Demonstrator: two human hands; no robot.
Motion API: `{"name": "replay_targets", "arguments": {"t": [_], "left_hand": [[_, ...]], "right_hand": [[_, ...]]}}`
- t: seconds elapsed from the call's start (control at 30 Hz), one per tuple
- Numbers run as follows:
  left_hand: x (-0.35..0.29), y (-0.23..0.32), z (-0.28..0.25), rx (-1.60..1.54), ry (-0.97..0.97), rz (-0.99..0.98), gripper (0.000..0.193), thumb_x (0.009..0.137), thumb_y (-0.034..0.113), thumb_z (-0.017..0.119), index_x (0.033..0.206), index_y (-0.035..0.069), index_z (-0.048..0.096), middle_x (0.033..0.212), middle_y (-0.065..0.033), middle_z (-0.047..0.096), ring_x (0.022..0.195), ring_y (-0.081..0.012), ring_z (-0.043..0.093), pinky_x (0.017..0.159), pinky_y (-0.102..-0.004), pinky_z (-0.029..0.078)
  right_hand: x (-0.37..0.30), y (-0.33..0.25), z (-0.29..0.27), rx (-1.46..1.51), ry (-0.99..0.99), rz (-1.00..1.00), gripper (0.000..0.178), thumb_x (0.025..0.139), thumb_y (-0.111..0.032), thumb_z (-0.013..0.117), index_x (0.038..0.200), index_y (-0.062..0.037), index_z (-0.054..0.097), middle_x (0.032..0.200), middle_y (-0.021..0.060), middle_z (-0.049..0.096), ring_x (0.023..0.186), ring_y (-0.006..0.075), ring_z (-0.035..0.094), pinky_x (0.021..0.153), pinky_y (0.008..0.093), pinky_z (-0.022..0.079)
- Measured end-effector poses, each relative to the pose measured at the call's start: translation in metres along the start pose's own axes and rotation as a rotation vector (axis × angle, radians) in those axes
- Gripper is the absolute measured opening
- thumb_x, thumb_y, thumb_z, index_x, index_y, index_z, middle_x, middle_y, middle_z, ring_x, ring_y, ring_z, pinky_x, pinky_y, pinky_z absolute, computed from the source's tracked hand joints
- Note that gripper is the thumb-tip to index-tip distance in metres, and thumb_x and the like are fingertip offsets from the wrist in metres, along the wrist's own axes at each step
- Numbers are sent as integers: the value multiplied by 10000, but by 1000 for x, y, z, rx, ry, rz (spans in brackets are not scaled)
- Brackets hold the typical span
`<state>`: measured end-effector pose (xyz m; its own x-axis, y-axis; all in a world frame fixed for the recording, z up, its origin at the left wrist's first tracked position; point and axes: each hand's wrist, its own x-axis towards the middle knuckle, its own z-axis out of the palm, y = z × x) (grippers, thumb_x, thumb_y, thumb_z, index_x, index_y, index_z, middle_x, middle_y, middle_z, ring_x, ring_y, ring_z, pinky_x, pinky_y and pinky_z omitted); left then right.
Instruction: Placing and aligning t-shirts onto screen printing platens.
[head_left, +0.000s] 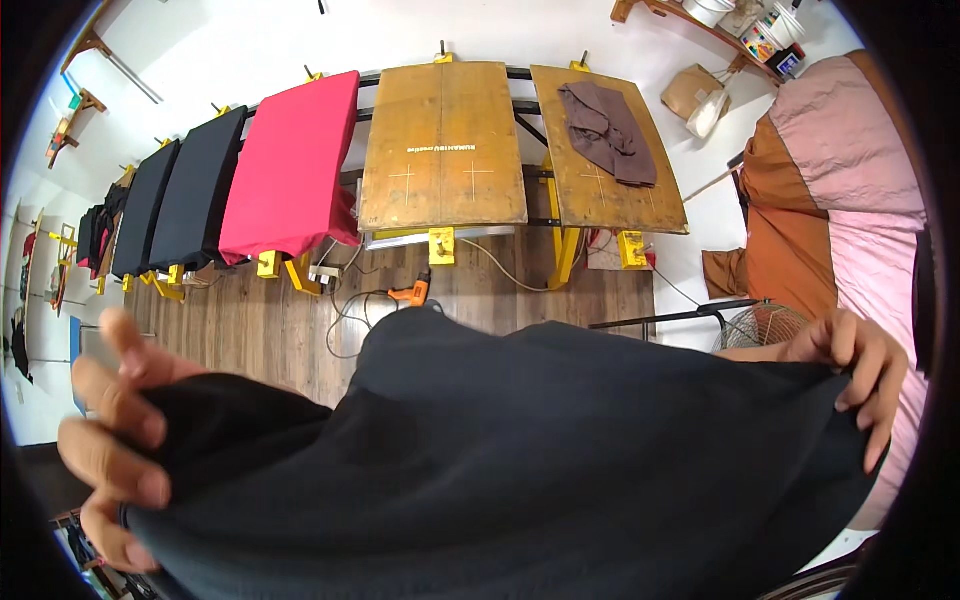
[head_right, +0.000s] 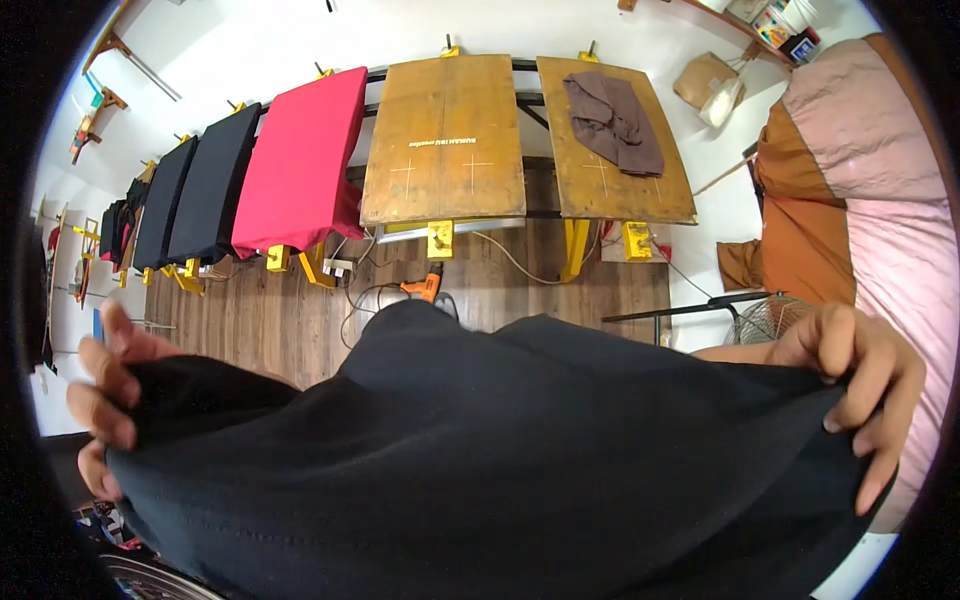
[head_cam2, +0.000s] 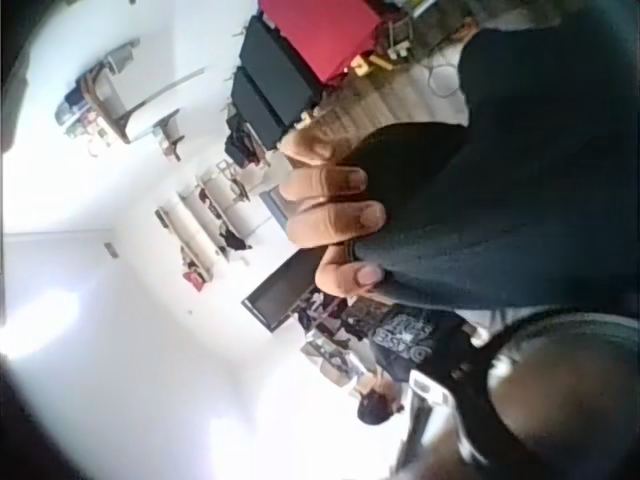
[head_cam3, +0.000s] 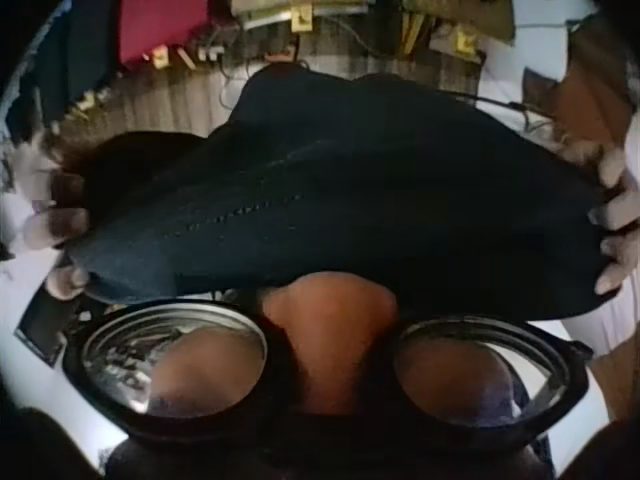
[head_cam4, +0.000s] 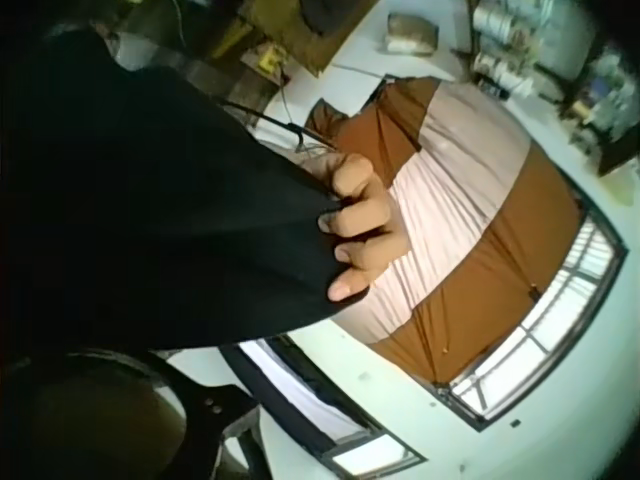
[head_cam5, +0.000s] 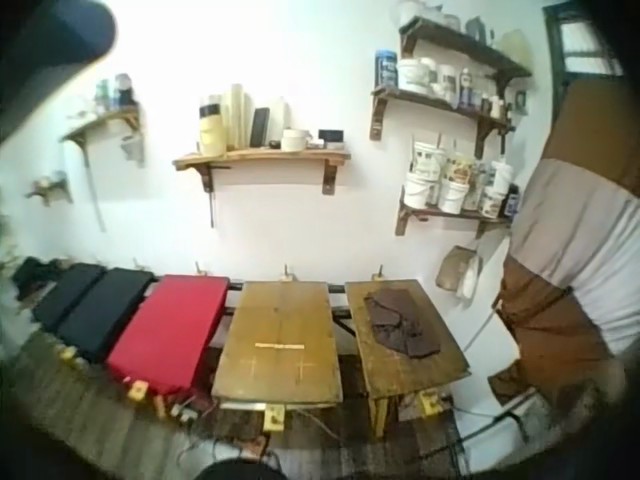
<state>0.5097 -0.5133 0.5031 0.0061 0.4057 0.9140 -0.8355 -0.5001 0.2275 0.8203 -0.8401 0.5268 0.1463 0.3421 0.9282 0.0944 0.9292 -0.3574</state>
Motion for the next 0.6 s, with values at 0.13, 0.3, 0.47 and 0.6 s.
{"name": "replay_targets", "arguments": {"t": [0.13, 0.3, 0.47, 0.6], "left_hand": [[-5, 30, -28, 143, -206, 254, 199, 962, 308, 560, 824, 373, 688, 736, 164, 542, 800, -70, 413, 862, -377, 261], [-15, 12, -25, -112, -321, -65, 284, 855, 146, 536, 601, 261, 481, 556, 147, 486, 553, -26, 376, 686, -253, 274], [2, -3, -51, 367, -792, -19, 173, 663, 233, 653, 565, 214, 513, 592, 70, 508, 582, -116, 471, 783, -452, 338], [-24, -6, -24, 1084, -491, 121, 304, 649, 429, 665, 606, 129, 652, 737, -5, 550, 723, -205, 543, 967, -572, 409]], "right_hand": [[-9, 15, 29, -85, -76, -83, 259, 767, -51, 743, 702, -293, 810, 657, -145, 544, 593, 6, 477, 677, 231, 278], [-15, 33, 51, 419, -27, -393, 137, 823, -40, 712, 707, 2, 773, 644, 34, 534, 499, 150, 493, 596, 311, 506], [-17, 28, 2, 198, -459, 164, 233, 918, -228, 730, 800, -31, 769, 753, 42, 590, 508, 157, 510, 496, 286, 438], [-23, 46, -3, 76, -548, 259, 279, 978, -362, 666, 842, -138, 764, 819, 10, 639, 598, 160, 567, 535, 269, 440]]}}
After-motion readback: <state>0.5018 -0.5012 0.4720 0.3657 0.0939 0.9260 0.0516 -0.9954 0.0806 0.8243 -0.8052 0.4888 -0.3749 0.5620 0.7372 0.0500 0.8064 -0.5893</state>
